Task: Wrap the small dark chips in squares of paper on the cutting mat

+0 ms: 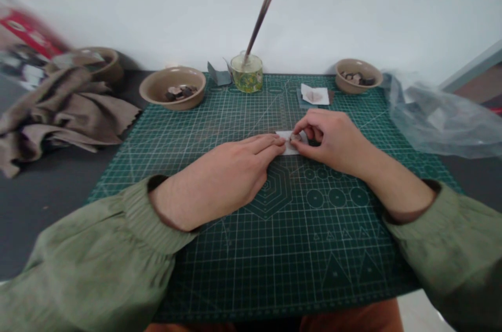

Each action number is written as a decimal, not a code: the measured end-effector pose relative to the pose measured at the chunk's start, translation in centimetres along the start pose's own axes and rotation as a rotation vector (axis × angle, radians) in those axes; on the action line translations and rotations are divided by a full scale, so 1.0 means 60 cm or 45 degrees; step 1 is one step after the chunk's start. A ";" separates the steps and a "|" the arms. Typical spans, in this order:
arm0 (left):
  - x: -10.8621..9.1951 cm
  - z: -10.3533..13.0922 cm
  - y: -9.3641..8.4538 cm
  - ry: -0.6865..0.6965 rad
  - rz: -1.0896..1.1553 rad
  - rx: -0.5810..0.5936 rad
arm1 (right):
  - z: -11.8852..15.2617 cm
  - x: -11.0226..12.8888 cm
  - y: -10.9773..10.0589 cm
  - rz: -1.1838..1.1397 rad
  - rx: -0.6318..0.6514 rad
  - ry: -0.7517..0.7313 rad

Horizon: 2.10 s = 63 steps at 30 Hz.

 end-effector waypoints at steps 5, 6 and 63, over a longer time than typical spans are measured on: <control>0.001 -0.001 -0.001 -0.006 0.028 0.018 | 0.001 0.004 0.002 -0.046 0.059 -0.006; 0.001 -0.001 -0.001 -0.003 0.032 0.018 | 0.001 0.004 0.002 -0.035 0.052 0.008; -0.001 -0.003 -0.004 -0.065 0.132 0.030 | 0.001 0.002 0.006 -0.050 0.061 0.050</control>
Point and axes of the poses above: each hand's wrist, its own z-axis away from the middle knuckle, its own y-axis out of the palm, x = y × z, the point moved 1 cm from there along -z, towards the middle knuckle
